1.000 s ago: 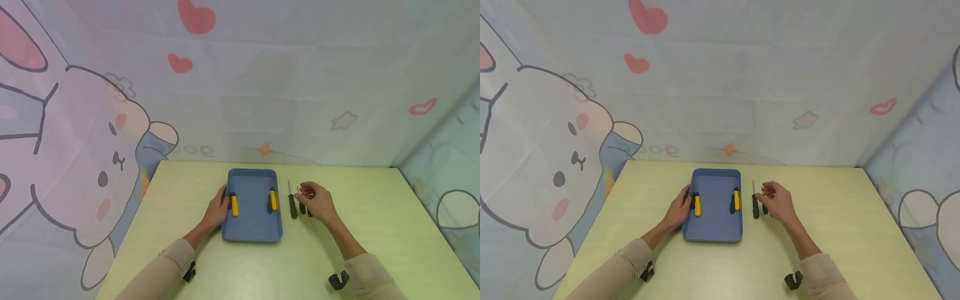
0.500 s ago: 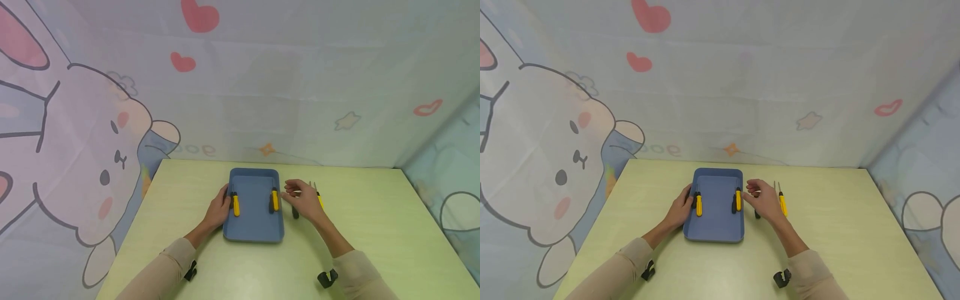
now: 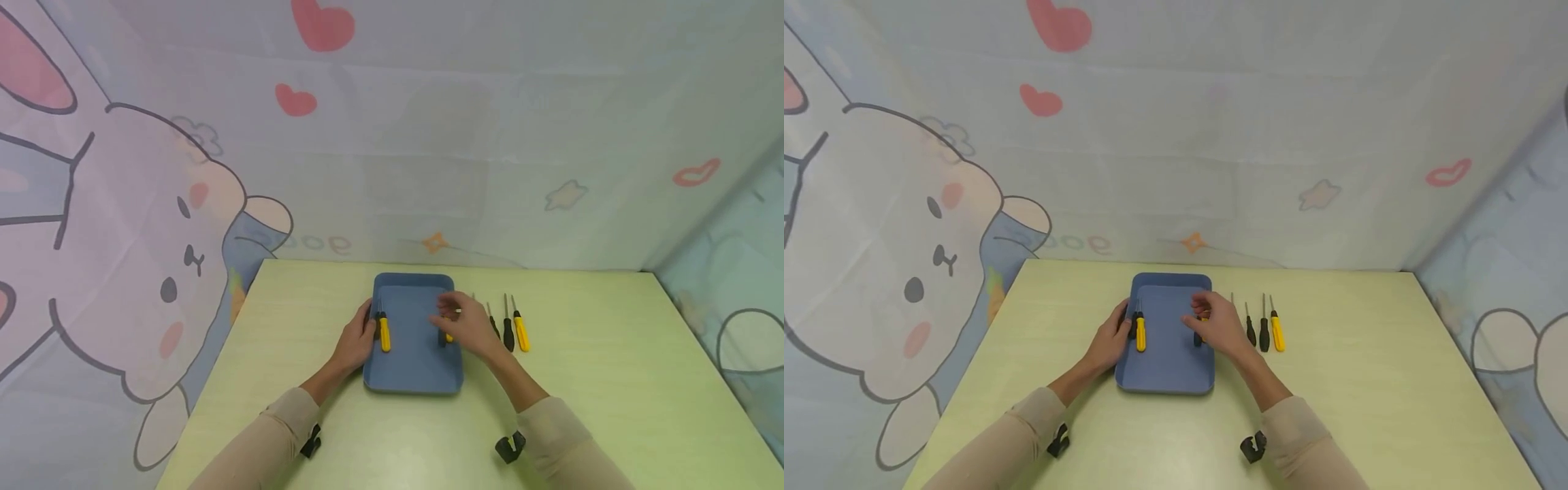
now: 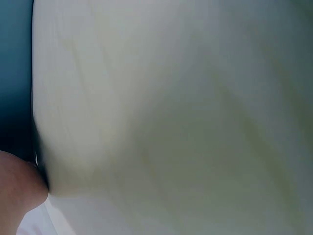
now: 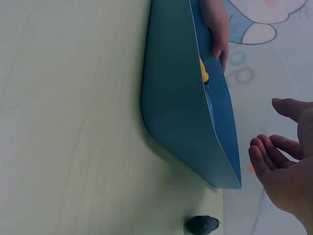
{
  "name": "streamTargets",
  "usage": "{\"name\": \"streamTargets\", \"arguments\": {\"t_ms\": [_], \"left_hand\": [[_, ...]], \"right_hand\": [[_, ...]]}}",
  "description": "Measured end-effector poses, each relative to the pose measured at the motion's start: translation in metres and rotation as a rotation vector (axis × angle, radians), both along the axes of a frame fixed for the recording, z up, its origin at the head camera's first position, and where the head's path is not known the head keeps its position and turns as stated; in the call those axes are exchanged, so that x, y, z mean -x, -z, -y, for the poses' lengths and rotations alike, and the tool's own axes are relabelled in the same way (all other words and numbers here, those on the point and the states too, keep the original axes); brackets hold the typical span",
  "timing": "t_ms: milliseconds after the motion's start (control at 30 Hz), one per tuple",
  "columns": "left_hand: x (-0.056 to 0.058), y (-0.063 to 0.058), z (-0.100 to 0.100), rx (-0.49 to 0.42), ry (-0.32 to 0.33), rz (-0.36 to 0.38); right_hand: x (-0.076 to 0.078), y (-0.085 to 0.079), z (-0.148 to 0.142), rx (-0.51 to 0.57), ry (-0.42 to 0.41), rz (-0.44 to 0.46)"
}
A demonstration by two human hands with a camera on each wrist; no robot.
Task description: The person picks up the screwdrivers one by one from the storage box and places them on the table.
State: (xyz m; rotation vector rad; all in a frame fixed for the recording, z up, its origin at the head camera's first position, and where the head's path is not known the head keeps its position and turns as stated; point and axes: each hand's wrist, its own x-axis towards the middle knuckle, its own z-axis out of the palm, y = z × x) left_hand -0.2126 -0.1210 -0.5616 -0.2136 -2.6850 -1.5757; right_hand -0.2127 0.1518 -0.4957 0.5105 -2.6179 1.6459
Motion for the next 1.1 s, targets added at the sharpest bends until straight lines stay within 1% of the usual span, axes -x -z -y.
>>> {"name": "streamTargets", "arguments": {"t_ms": [233,400,600,733,933,1100], "left_hand": [[-0.002,-0.004,0.0,-0.021,-0.003,0.007],[-0.002,-0.002,0.002,-0.009,0.005,0.005],[0.001,0.002,0.006,-0.002,0.026,0.001],[0.0,0.003,0.005,0.002,0.034,-0.006],[-0.001,0.002,0.005,0.015,0.027,0.012],[-0.002,0.0,0.006,0.016,0.015,0.005]], "right_hand": [[0.001,0.001,0.013,-0.042,0.003,0.03],[0.0,0.006,0.015,-0.044,-0.002,0.054],[-0.001,0.009,0.017,-0.047,-0.011,0.052],[-0.001,0.011,0.021,-0.053,-0.013,0.045],[0.0,0.012,0.032,-0.062,-0.022,0.043],[0.001,0.014,0.046,-0.049,-0.013,0.052]]}}
